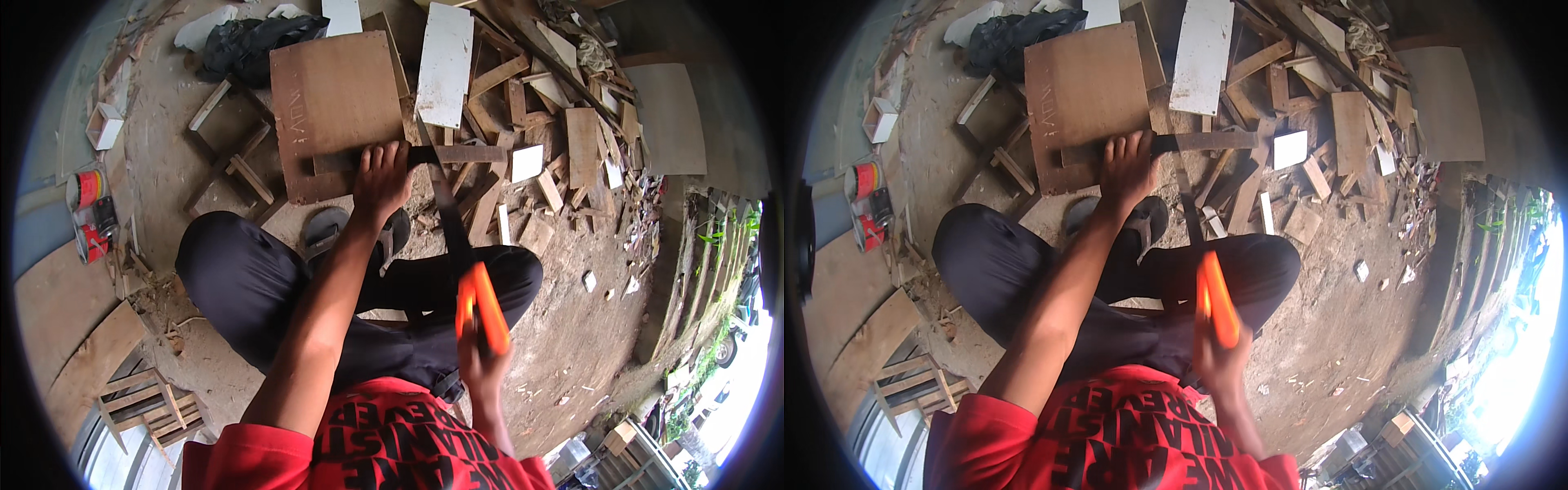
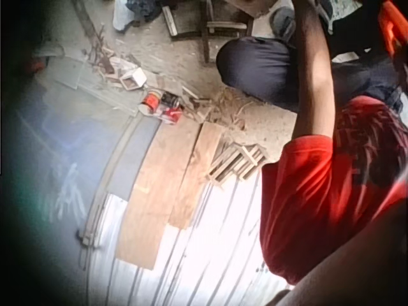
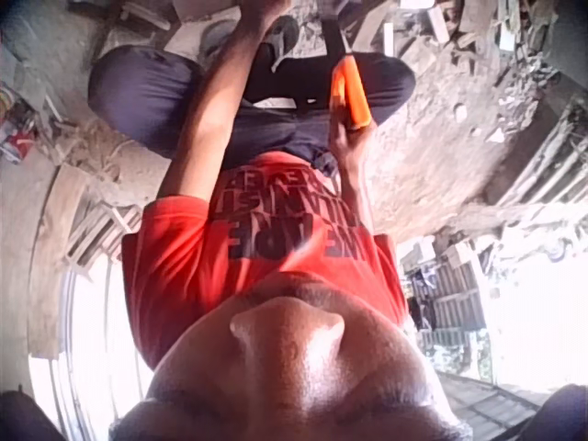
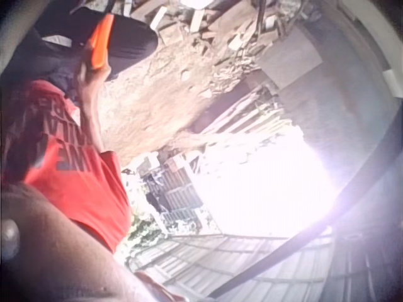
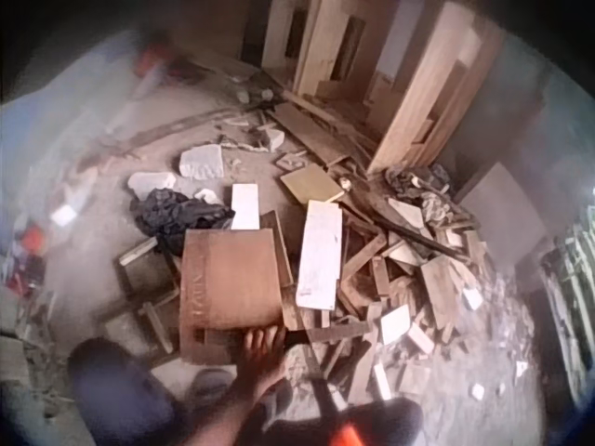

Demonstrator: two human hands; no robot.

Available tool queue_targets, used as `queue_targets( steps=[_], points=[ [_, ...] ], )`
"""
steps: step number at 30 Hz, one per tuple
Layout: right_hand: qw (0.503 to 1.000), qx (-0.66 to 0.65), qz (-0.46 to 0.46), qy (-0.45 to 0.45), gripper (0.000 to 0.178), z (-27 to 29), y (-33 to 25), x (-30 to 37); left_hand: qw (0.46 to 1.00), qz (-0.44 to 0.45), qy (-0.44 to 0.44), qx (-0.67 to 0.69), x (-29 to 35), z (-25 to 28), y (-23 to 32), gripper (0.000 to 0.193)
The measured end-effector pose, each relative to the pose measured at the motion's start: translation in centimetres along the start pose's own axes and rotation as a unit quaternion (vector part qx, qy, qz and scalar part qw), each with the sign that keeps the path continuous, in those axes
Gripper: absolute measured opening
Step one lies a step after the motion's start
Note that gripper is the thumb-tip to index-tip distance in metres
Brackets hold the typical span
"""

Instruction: The person sits on the floor and uses a hand saw to cut a small piece of wood placed on a makeshift wooden stand. They repeatedly saw through the wood, adjust its position, and eventually separate a small piece from the main block.

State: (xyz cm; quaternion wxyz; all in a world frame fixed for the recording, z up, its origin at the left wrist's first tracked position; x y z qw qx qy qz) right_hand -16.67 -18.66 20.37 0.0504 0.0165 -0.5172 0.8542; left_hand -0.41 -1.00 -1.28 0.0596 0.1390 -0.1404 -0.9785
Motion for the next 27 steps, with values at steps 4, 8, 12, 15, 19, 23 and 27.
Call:
queue_targets(
  steps=[4, 8, 12, 15, 19, 23, 27],
  points=[
    [1.000, 0.007, 0.019, -0.016, 0.026, -7.1, 5.4, -14.1, 1.000, -0.004, -0.010, 0.028, -0.2, 0.9, 0.4, 0.045],
    [0.996, -0.038, 0.072, 0.029, 0.021, -10.1, 8.5, -14.0, 0.998, -0.012, 0.055, 0.035, -0.4, 0.9, 0.6, 0.040],
    [0.990, -0.089, 0.114, 0.001, 0.016, -11.0, 10.1, -10.5, 0.998, -0.003, 0.040, 0.050, -0.8, 0.8, 0.5, 0.038],
    [0.996, -0.022, 0.079, -0.018, 0.018, -8.8, 8.7, -6.8, 1.000, 0.004, 0.014, 0.017, -0.5, 0.8, 0.2, 0.042],
    [0.997, -0.055, -0.014, -0.059, 0.016, -3.1, 5.6, 0.1, 0.999, 0.001, 0.037, 0.010, -0.5, 0.3, -0.2, 0.050],
    [0.988, -0.044, -0.136, -0.064, 0.013, 2.8, 1.7, 6.6, 0.999, 0.017, -0.036, -0.001, -0.2, 0.1, 0.0, 0.056],
    [0.993, -0.012, -0.099, -0.062, 0.014, 3.7, -0.9, 6.3, 0.999, 0.030, -0.021, -0.011, -0.1, 0.1, 0.3, 0.054]
  ],
)
Point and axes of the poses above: each hand's wrist, its own x-axis away from the middle knuckle, its own z-axis out of the back of the hand, y = z × x, the point moved 2 cm from there along -x, towards the middle knuckle, and after that the axes turned 10 degrees about z, right-handed, at the moved point
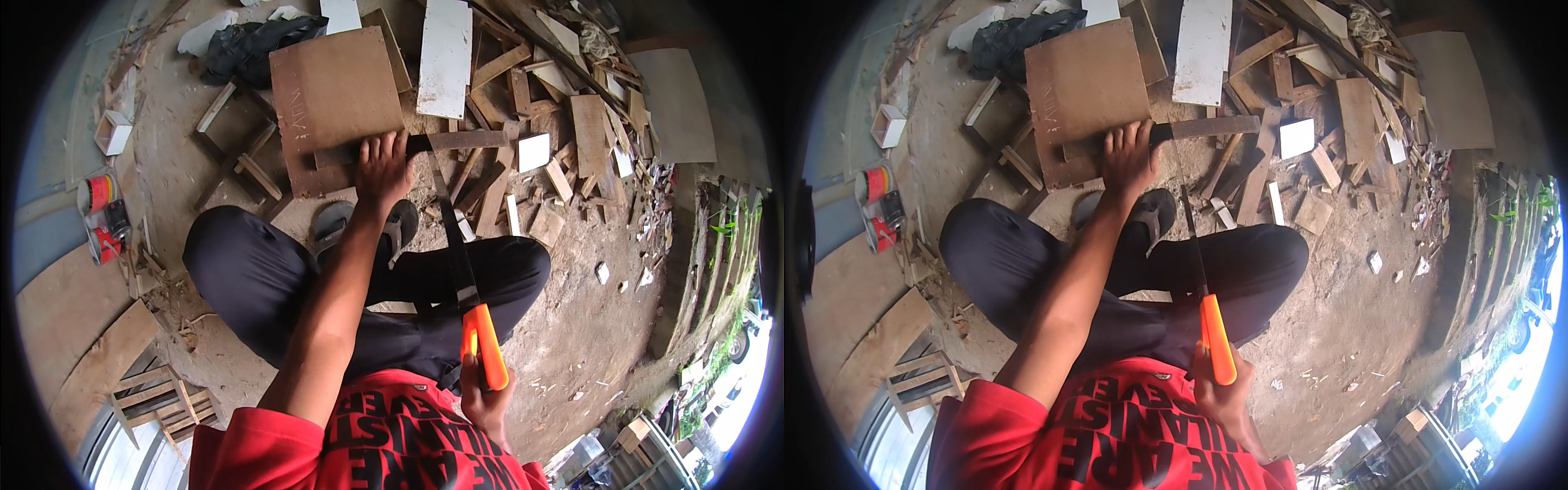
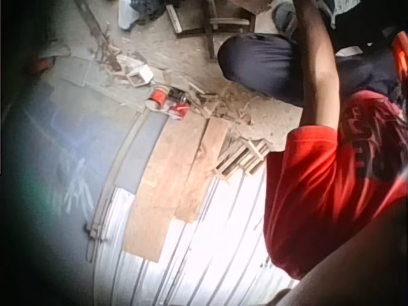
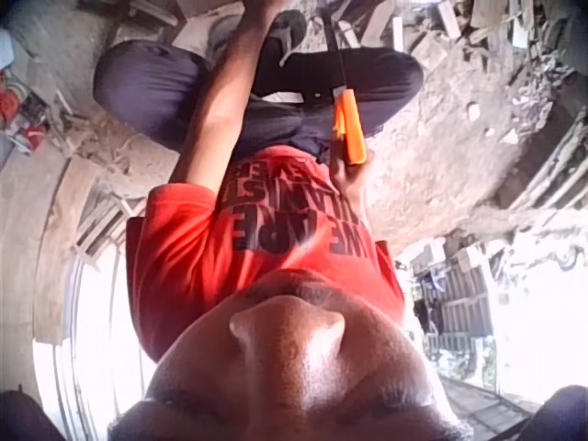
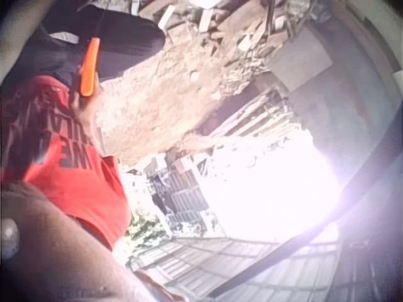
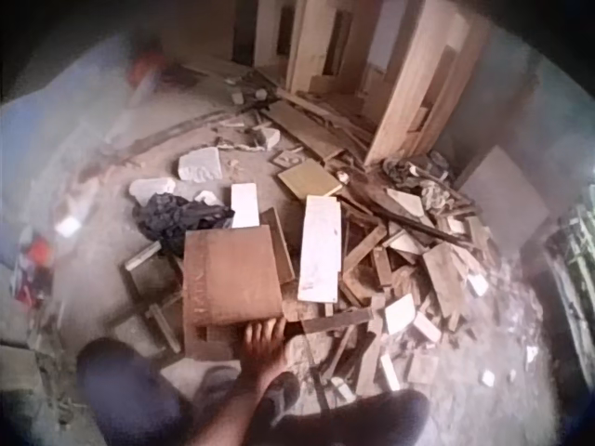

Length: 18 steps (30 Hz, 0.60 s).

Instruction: The person sits on the floor and uses a hand saw to cut a small piece of wood placed on a makeshift wooden stand. They repeatedly saw through the wood, adjust its position, and eventually separate a small piece from the main block.

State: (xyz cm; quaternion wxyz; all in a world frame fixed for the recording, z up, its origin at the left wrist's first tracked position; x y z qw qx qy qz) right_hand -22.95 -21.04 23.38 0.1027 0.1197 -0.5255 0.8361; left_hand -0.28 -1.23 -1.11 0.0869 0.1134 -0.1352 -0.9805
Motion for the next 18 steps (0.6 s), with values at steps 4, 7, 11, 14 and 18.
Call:
queue_targets(
  steps=[4, 7, 11, 14, 18],
  points=[
    [0.997, 0.010, 0.079, 0.012, 0.017, -5.2, 1.2, -15.0, 1.000, 0.012, -0.027, -0.010, 0.8, 0.0, 0.0, 0.048],
    [0.981, 0.084, 0.162, 0.060, 0.022, -10.1, 2.8, -24.8, 0.999, 0.016, -0.034, 0.004, -0.1, 0.6, 0.8, 0.045],
    [0.981, -0.009, 0.184, 0.054, 0.020, -12.0, 4.2, -24.1, 0.996, 0.002, 0.084, 0.037, -0.5, 0.6, -0.2, 0.039],
    [0.982, -0.092, 0.159, 0.050, 0.023, -12.2, 7.5, -23.1, 0.995, -0.028, 0.077, 0.051, -0.3, 0.9, 0.0, 0.036],
    [0.984, -0.056, 0.158, 0.063, 0.022, -11.1, 6.5, -21.6, 0.994, -0.050, 0.091, 0.038, -0.3, 0.6, 0.0, 0.035]
  ],
)
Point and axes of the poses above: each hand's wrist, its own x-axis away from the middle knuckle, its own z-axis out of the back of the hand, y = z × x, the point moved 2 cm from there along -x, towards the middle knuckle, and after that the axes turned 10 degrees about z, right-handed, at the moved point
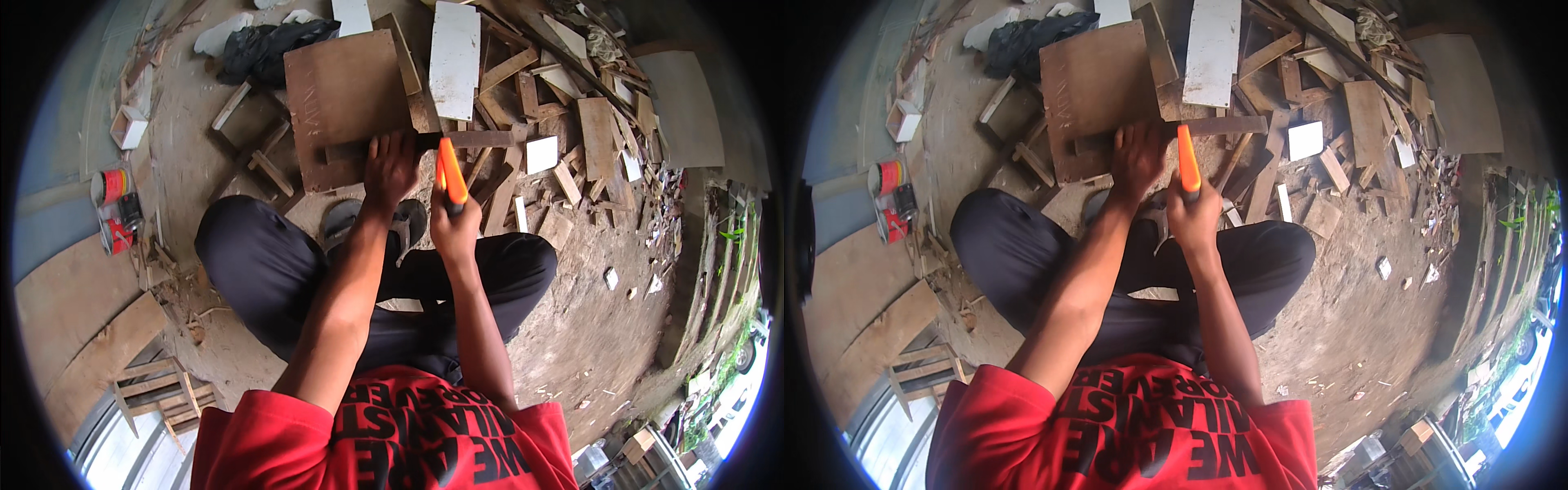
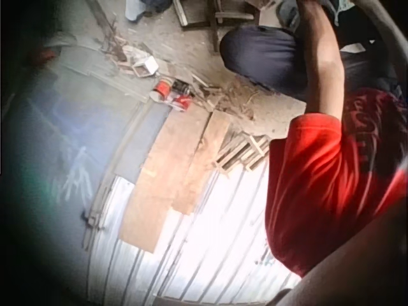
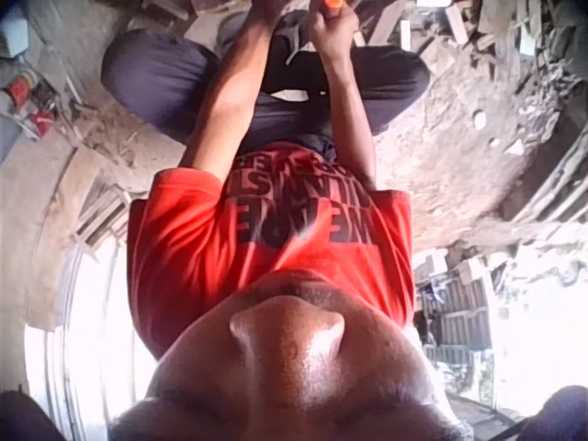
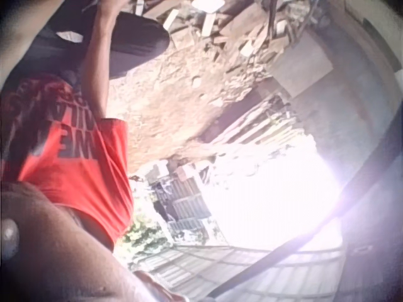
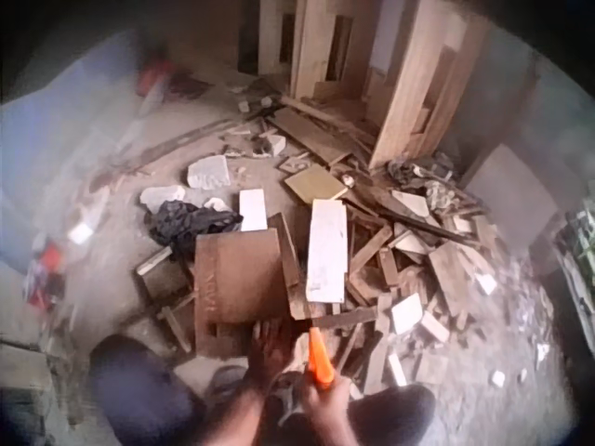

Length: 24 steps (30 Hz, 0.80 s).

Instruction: The person sits on the floor and uses a hand saw to cut a small piece of wood placed on a makeshift wooden stand. They repeatedly saw through the wood, adjust its position, and eventually separate a small piece from the main block.

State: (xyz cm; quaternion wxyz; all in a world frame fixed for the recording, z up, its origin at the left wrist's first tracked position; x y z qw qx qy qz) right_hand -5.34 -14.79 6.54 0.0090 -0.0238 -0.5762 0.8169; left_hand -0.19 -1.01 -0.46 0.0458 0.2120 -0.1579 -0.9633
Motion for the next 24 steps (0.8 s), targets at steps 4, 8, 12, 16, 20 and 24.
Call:
queue_targets(
  steps=[4, 8, 12, 16, 20, 24],
  points=[
    [0.999, -0.019, -0.025, -0.013, 0.020, 3.7, -2.3, 7.0, 0.998, 0.025, -0.047, -0.041, -0.4, -0.1, -0.1, 0.039],
    [0.993, 0.044, -0.081, -0.069, 0.016, 9.3, -7.7, 15.1, 0.997, 0.022, -0.059, -0.038, 0.0, -0.5, -0.2, 0.050],
    [0.978, 0.066, -0.184, -0.078, 0.014, 13.1, -13.1, 17.2, 0.995, 0.035, -0.096, -0.018, 0.4, -0.7, -0.3, 0.053],
    [0.991, 0.031, -0.123, -0.038, 0.020, 8.6, -11.9, 8.3, 0.996, 0.019, -0.079, -0.030, 0.5, -0.4, -0.2, 0.051],
    [0.994, 0.088, -0.057, -0.018, 0.026, 1.9, -4.3, -4.4, 0.999, -0.008, -0.048, -0.021, 0.4, 0.0, 0.6, 0.043],
    [0.999, 0.015, -0.019, -0.026, 0.020, 0.0, -0.5, -2.1, 0.999, 0.010, -0.047, -0.006, 0.1, 0.1, 0.0, 0.039]
  ],
)
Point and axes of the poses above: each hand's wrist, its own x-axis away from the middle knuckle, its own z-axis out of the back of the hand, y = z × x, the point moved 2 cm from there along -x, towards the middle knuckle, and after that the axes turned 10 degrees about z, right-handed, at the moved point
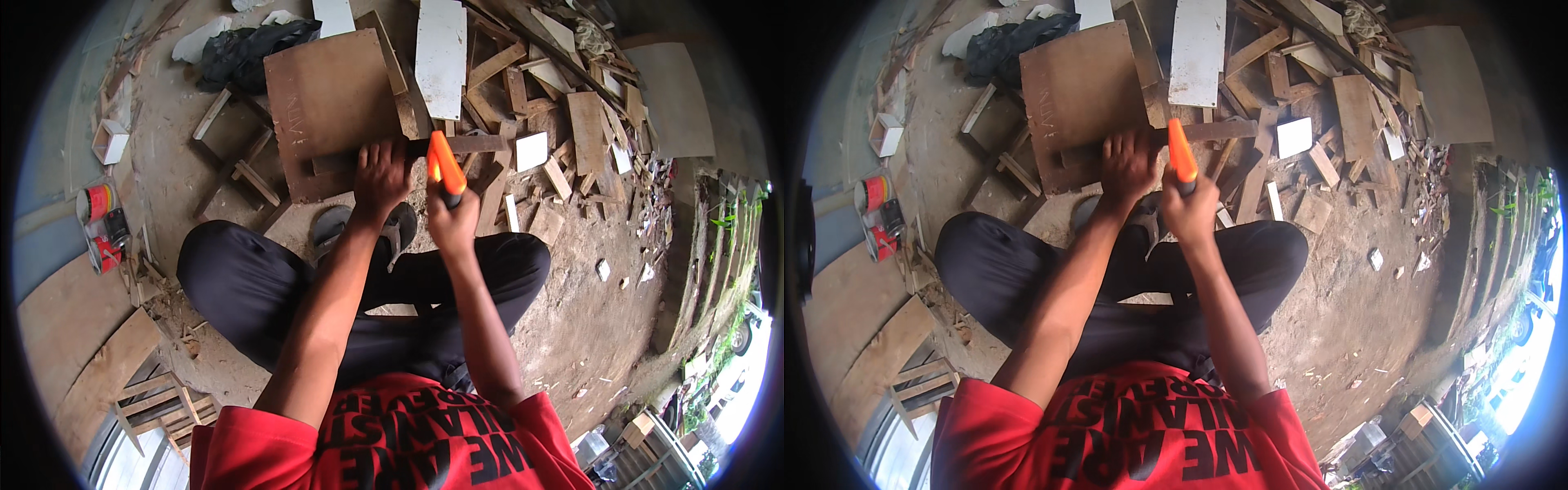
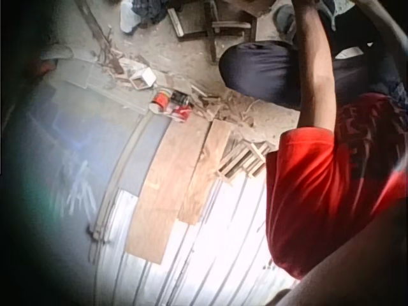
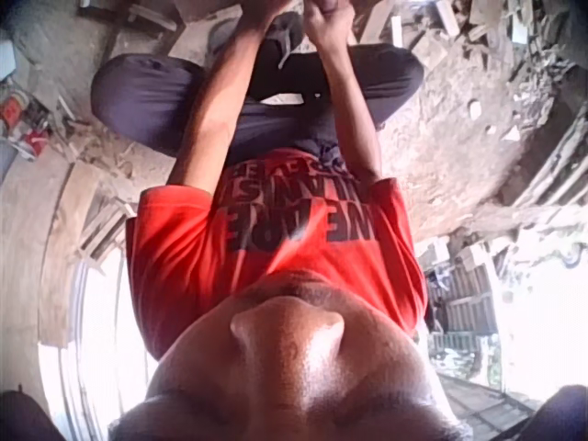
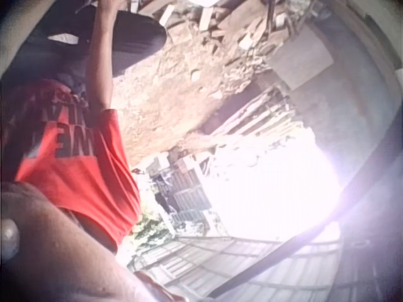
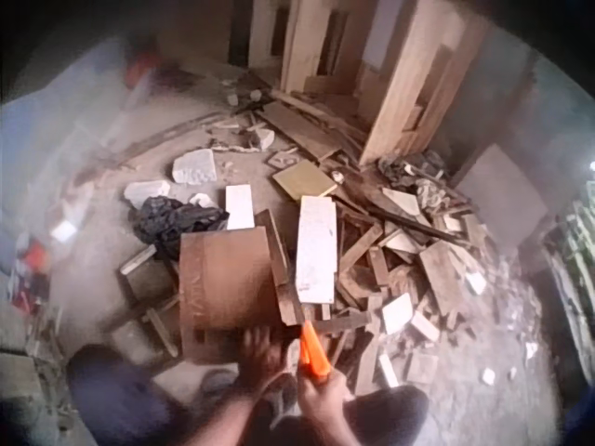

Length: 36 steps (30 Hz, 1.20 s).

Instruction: The person sits on the floor and uses a hand saw to cut a small piece of wood placed on a makeshift wooden stand. They repeatedly saw through the wood, adjust its position, and eventually separate a small piece from the main block.

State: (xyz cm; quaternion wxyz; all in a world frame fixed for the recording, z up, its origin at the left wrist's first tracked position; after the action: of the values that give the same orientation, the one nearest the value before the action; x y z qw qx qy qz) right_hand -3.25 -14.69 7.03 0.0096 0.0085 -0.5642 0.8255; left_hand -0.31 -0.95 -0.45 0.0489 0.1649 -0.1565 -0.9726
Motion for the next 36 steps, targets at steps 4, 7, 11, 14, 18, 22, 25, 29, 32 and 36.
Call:
queue_targets(
  steps=[4, 7, 11, 14, 18, 22, 25, 29, 32, 36],
  points=[
    [0.991, 0.027, 0.124, 0.033, 0.017, -0.7, 3.1, 6.3, 0.999, 0.027, -0.039, -0.009, -0.5, -0.2, 0.6, 0.036],
    [1.000, 0.010, 0.004, 0.017, 0.018, 1.8, 1.3, 10.5, 0.999, 0.013, 0.009, -0.029, -0.1, -0.2, 0.2, 0.034],
    [0.995, -0.005, -0.096, -0.020, 0.020, 7.6, -6.1, 15.5, 0.999, 0.017, -0.018, -0.027, -0.1, -0.5, -0.3, 0.044],
    [0.980, -0.005, -0.196, -0.033, 0.021, 10.9, -11.2, 19.1, 0.998, 0.021, -0.046, -0.027, 0.0, -0.2, 0.0, 0.054],
    [0.983, 0.061, -0.166, -0.051, 0.020, 11.9, -13.3, 17.4, 0.999, 0.011, -0.034, -0.027, 0.1, -0.1, 0.1, 0.053],
    [0.993, 0.014, -0.114, -0.028, 0.018, 5.7, -5.2, 4.6, 0.998, -0.001, -0.038, -0.042, 0.2, -0.4, 0.0, 0.047],
    [0.996, 0.053, -0.075, 0.001, 0.029, 0.9, -1.6, -3.4, 0.998, -0.005, -0.034, -0.043, 0.1, -0.3, 0.5, 0.043],
    [0.999, 0.049, 0.010, 0.017, 0.019, -1.3, -1.8, -0.9, 0.999, 0.008, -0.025, -0.024, 0.2, -0.2, 0.1, 0.041],
    [0.999, -0.005, 0.040, 0.027, 0.017, -1.3, 1.2, 2.6, 0.999, -0.010, -0.018, -0.029, -0.3, 0.0, 0.3, 0.041],
    [1.000, 0.015, -0.023, 0.000, 0.020, 2.3, -1.6, 8.6, 0.997, -0.006, -0.034, -0.069, -0.1, -0.8, 0.1, 0.042]
  ],
)
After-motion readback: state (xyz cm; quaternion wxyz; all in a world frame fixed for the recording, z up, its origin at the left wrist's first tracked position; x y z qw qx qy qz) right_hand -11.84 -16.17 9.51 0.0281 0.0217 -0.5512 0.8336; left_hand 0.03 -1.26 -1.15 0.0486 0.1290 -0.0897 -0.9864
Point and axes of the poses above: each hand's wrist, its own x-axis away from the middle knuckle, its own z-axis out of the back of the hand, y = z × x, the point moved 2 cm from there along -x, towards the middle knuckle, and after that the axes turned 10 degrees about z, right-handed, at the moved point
